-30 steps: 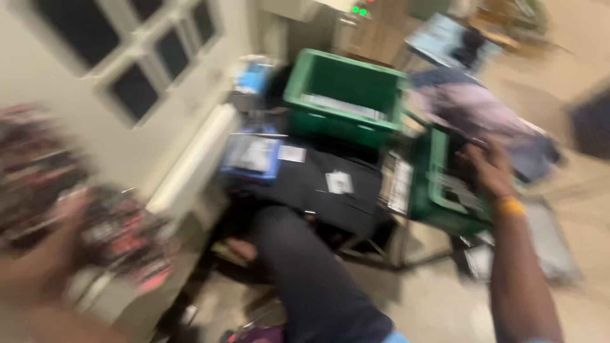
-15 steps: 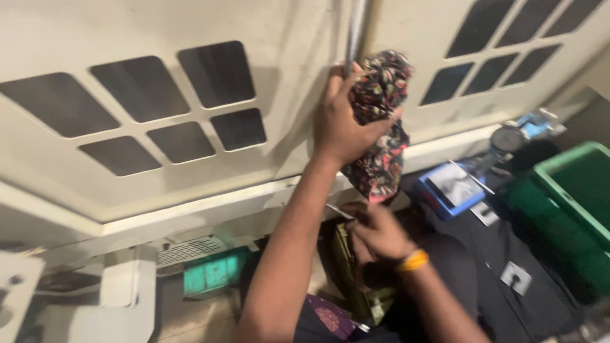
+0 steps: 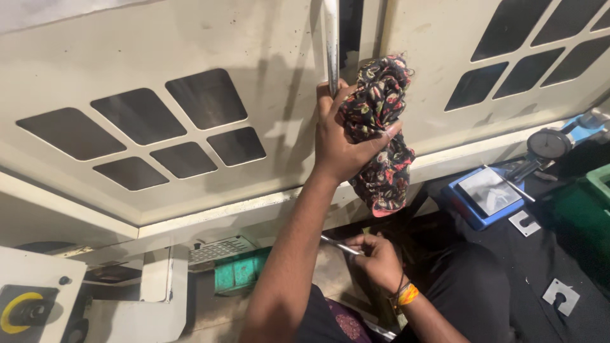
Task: The person sits on the floor and repeatedly cleans small metal rods using a patterned cloth. They open a machine door, wipe the rods, and place them into a green crate. The person also wipes the machine's interior and exterior surfaces.
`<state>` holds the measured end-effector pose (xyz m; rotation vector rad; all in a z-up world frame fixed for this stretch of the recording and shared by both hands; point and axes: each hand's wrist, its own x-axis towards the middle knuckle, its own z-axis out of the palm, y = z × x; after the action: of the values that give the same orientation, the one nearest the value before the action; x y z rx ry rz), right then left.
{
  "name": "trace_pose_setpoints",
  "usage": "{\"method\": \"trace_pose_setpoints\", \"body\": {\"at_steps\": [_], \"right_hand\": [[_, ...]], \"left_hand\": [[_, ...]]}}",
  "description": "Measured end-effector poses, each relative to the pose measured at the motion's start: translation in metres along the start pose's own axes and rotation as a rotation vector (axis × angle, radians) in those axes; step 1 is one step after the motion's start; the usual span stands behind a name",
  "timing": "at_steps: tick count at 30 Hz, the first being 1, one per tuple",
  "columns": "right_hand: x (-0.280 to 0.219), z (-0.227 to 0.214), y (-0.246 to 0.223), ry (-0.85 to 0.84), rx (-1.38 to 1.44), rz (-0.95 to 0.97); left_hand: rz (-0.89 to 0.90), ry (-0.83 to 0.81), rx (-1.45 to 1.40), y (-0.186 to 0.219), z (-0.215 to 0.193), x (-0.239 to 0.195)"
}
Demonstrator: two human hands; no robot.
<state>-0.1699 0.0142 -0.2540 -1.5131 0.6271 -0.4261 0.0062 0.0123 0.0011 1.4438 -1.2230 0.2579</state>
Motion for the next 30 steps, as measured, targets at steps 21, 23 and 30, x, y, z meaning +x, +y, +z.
{"method": "trace_pose_setpoints", "body": {"at_steps": [21, 23, 30], "right_hand": [[0.008, -0.087, 0.040, 0.113, 1.343, 0.047], [0.008, -0.097, 0.048, 0.131, 1.381, 0.008], [0.012, -0.094, 0.043, 0.428, 1.128, -0.095]], "left_hand": [[0.034, 0.031, -0.017, 0.014, -0.011, 0.002], [-0.077, -0.047, 0.012, 0.013, -0.018, 0.002], [-0.010, -0.090, 0.038, 0.005, -0.053, 0.000]]}}
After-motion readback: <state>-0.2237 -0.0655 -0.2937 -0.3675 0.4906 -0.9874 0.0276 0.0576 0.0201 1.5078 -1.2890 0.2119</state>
